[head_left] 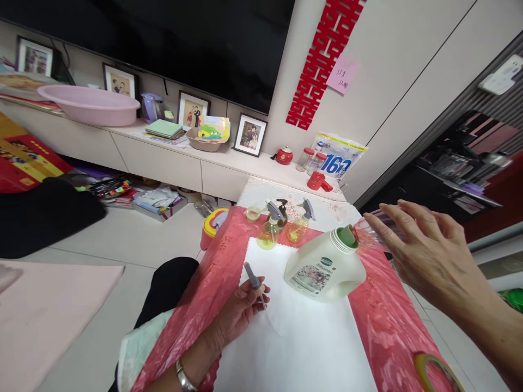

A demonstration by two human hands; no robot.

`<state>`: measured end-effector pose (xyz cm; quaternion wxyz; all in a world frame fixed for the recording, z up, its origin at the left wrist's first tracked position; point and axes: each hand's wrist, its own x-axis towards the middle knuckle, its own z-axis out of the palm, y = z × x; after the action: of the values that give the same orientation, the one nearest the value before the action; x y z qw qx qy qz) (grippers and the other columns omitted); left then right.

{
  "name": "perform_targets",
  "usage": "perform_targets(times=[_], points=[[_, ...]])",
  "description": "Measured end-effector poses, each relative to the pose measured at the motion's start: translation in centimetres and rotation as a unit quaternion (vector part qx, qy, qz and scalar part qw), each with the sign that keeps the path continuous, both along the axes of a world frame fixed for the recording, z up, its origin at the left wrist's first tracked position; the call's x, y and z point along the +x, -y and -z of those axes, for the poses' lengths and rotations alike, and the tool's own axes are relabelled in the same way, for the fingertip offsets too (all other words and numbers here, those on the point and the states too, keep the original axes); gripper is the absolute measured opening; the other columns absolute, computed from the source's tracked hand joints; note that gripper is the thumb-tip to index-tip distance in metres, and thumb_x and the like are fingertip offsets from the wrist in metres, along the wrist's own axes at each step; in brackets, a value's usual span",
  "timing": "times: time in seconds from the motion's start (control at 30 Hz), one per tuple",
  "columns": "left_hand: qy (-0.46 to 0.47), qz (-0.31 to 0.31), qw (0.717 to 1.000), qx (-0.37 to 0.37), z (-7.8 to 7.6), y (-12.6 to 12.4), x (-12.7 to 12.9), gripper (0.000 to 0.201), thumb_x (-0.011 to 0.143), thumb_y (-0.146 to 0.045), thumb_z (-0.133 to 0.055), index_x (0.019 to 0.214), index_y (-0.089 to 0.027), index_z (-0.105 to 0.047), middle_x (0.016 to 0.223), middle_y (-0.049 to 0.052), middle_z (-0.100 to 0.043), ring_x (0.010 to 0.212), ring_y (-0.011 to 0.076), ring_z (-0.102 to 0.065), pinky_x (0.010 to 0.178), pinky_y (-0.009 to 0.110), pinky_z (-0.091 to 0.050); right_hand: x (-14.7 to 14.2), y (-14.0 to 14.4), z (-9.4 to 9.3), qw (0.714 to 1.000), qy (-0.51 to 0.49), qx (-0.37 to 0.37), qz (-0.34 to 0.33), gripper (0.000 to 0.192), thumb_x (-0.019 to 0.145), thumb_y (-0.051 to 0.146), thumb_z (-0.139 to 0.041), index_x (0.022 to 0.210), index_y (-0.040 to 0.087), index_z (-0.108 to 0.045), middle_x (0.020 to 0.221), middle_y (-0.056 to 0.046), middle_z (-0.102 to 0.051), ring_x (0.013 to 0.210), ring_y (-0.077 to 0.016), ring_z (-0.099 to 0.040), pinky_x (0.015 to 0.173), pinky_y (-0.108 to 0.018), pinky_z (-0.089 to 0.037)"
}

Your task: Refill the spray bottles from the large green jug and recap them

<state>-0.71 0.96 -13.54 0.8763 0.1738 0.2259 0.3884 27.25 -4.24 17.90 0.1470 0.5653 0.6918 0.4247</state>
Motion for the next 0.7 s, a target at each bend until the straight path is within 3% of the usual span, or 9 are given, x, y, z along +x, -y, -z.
perform_targets(times=[0.23, 0.4, 0.7], points=[[-0.001, 0.002, 1.000, 0.003, -0.13, 0.03, -0.03, 0.045, 0.070, -0.032, -0.093, 0.108, -0.018, -0.074, 0.098, 0.007, -0.073, 0.081, 0.0157, -0.069, 0.074, 0.029, -0.048, 0.10, 0.10, -0.26, 1.000, 0.013, -0.001, -0.023, 0.043, 0.103, 0.014, -0.040, 0.142, 0.024, -0.054, 0.150, -0.008, -0.039, 0.143, -0.0315, -0.030, 0.106, -0.054, -0.036], [0.012, 0.004, 1.000, 0.007, 0.19, 0.05, -0.08, 0.038, 0.076, -0.028, -0.088, 0.110, -0.018, -0.073, 0.100, 0.008, -0.073, 0.081, 0.0157, -0.069, 0.075, 0.030, -0.048, 0.14, 0.12, -0.38, 0.999, 0.014, 0.014, -0.050, 0.042, 0.104, 0.009, -0.037, 0.142, 0.023, -0.050, 0.150, -0.009, -0.038, 0.144, -0.0323, -0.030, 0.109, -0.055, -0.034], [0.013, 0.002, 1.000, 0.003, 0.13, 0.06, -0.06, 0.041, 0.074, -0.029, -0.090, 0.109, -0.017, -0.073, 0.099, 0.008, -0.073, 0.081, 0.0161, -0.070, 0.074, 0.029, -0.049, 0.26, 0.11, -0.10, 0.997, 0.023, 0.015, -0.068, 0.042, 0.106, 0.006, -0.035, 0.144, 0.022, -0.042, 0.152, -0.010, -0.036, 0.145, -0.0315, -0.029, 0.111, -0.055, -0.031]])
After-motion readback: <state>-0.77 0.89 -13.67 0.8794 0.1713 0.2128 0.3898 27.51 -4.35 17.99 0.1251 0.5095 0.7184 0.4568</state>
